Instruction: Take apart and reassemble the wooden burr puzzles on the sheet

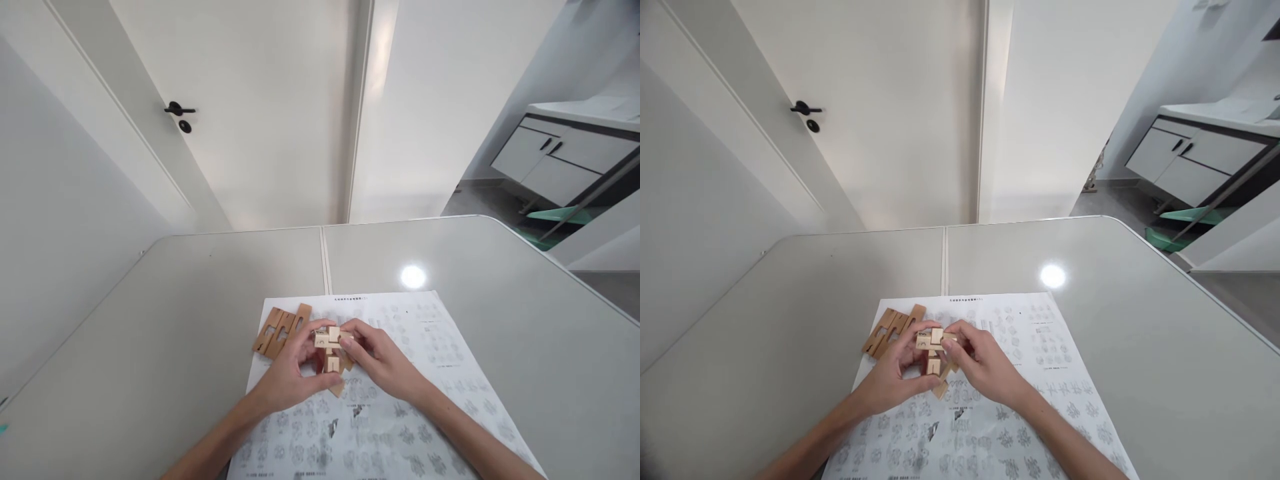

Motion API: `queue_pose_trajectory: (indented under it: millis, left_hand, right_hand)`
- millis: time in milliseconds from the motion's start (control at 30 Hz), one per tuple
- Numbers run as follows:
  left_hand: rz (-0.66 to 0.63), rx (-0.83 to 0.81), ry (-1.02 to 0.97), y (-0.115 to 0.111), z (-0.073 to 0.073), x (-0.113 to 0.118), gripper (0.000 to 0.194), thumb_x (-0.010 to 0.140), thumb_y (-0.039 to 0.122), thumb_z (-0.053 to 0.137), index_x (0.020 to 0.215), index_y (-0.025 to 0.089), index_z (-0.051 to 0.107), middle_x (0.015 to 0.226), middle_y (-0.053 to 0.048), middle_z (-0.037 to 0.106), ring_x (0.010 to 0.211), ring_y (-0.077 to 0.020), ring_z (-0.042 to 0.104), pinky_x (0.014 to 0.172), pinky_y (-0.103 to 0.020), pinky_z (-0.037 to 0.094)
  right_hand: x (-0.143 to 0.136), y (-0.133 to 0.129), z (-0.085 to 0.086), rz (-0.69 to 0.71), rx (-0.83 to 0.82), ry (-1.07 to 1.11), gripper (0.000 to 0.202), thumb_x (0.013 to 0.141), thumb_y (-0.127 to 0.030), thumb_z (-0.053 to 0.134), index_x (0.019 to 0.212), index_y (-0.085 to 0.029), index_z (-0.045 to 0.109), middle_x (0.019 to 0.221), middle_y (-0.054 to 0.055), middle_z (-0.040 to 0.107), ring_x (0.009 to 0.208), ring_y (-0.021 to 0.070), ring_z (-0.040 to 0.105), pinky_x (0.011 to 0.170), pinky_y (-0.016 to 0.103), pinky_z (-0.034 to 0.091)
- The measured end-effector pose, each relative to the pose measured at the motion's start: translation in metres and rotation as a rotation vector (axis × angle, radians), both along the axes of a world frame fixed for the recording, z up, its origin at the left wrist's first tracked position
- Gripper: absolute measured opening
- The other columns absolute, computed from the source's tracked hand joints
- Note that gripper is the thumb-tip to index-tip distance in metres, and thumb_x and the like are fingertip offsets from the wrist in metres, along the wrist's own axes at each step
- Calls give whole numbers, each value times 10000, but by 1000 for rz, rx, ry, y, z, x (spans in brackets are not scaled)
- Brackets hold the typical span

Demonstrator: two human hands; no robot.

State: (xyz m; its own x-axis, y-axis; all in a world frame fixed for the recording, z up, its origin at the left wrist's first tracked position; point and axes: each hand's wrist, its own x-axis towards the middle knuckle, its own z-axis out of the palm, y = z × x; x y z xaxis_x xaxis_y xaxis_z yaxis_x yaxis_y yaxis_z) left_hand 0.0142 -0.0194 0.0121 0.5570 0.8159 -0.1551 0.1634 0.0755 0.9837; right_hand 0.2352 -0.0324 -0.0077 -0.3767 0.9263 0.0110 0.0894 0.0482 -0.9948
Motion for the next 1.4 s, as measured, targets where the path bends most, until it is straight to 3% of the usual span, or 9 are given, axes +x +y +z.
queue_pose_trajectory:
  millis: [167,467,667,767,867,1033,1133,1233,1400]
  left_hand:
    - [-21,22,-16,1,-4,-2,617,871,280,804,1410,318,505,1163,-52,705,1038,-243,713,893,-402,574]
    - [0,22,-26,0,-8,-3,612,862,289,809,1396,292,511,1158,-65,696,1039,-247,716,881,-401,592]
    - [46,-17,20,-2,-3,0,670,845,316,833,1423,288,494,899,8,702,783,-181,671,798,-363,565]
    - [93,-46,2,-1,-3,0,702,838,328,847,1435,277,479,960,-16,727,828,-186,676,816,-359,558]
    - [165,-72,-63,2,-4,0,684,850,349,833,1427,251,477,1030,-51,732,843,-189,673,754,-331,554]
    - [233,-94,-186,8,-4,1,595,894,356,792,1391,213,497,1084,-79,724,673,-117,580,656,-299,522]
    - [250,-95,-221,9,-4,2,584,900,346,792,1386,207,499,1062,-73,721,627,-96,546,650,-301,506]
    - [246,-95,-221,8,-5,1,583,906,347,790,1390,207,496,1042,-67,716,623,-99,553,656,-310,503]
    - [253,-100,-218,7,-4,2,568,898,364,793,1370,211,518,1065,-73,718,622,-101,557,655,-310,495]
  right_hand:
    - [-1,1,1,12,-12,28,368,1082,-563,496,1030,-233,650,706,-32,501,617,146,420,610,296,343]
    - [-3,-1,0,-21,3,-4,435,1074,-606,466,1144,-236,684,844,33,641,715,180,538,638,303,433]
    - [-5,0,-9,-80,-42,-15,450,1053,-634,493,1175,-229,649,754,-11,540,654,165,469,602,291,392]
    - [-4,1,-12,-120,-52,23,439,1057,-624,495,1239,-240,605,748,-34,477,663,164,465,622,291,399]
    - [-1,3,-10,-168,-23,-46,388,1077,-593,471,1121,-237,618,718,-46,432,630,155,423,600,290,370]
    - [7,4,-3,-26,202,-320,342,1054,-514,573,869,-228,606,762,-14,500,632,151,434,585,294,355]
    - [9,4,-2,111,322,-371,321,928,-540,762,965,-237,666,949,36,567,768,185,547,639,304,455]
    - [11,4,-2,179,372,-388,447,780,-528,906,1062,-251,695,1102,75,582,935,245,606,743,358,542]
    - [15,6,-5,202,389,-399,295,856,-335,859,1089,-251,698,1154,87,596,936,239,623,771,379,572]
